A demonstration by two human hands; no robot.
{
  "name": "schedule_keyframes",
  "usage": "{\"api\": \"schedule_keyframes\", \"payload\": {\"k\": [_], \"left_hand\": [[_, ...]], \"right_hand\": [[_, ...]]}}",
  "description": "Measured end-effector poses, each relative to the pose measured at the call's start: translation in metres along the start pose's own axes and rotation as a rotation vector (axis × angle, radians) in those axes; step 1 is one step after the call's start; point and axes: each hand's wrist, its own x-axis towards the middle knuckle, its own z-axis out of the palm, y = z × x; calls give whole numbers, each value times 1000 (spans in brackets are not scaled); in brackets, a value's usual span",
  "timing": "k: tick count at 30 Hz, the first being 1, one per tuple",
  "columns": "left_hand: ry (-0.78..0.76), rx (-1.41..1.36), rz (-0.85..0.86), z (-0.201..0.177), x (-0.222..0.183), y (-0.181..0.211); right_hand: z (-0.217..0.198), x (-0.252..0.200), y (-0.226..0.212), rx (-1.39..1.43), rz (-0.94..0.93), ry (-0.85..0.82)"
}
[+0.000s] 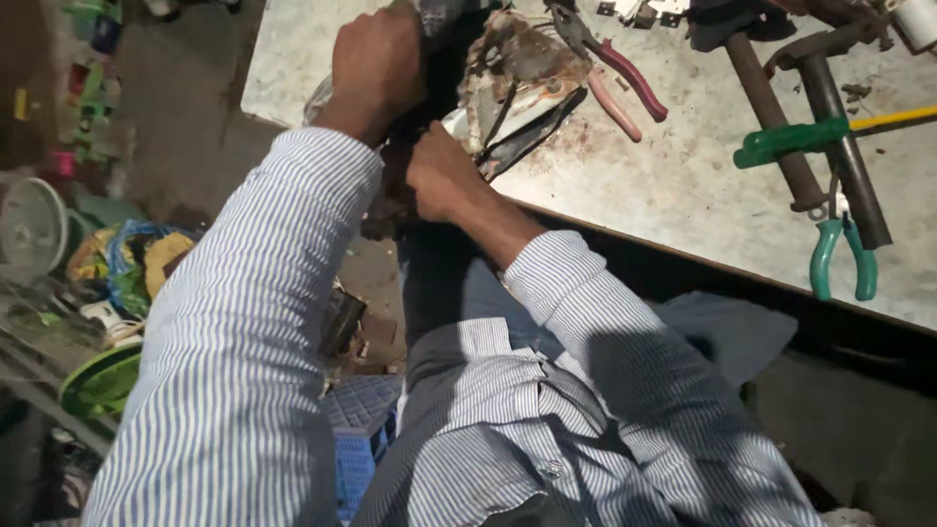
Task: The person disassembles a damaged electrical appliance using a screwdriver and pliers. They remove screws, pry open the casing, and manipulate internal wires and components on a cluttered workbench.
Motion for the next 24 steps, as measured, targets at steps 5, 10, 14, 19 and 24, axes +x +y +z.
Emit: {"api": "schedule_keyframes", "payload": {"k": [5,10,14,19,24], "left_hand": [[1,6,19,0,-1,2],[46,70,59,-5,-4,3],[-18,30,28,-9,-9,7],[-42,126,27,-12,-3,6],[-52,170,55,-9,-5,-3]], "right_hand": [[-3,28,16,-23,140,-375],[-3,45,23,-203,173,-726],[-5,31,20,-149,182,-631],[-21,27,9,-112,98,-514],[-37,18,-2,-189,24,-558]]}}
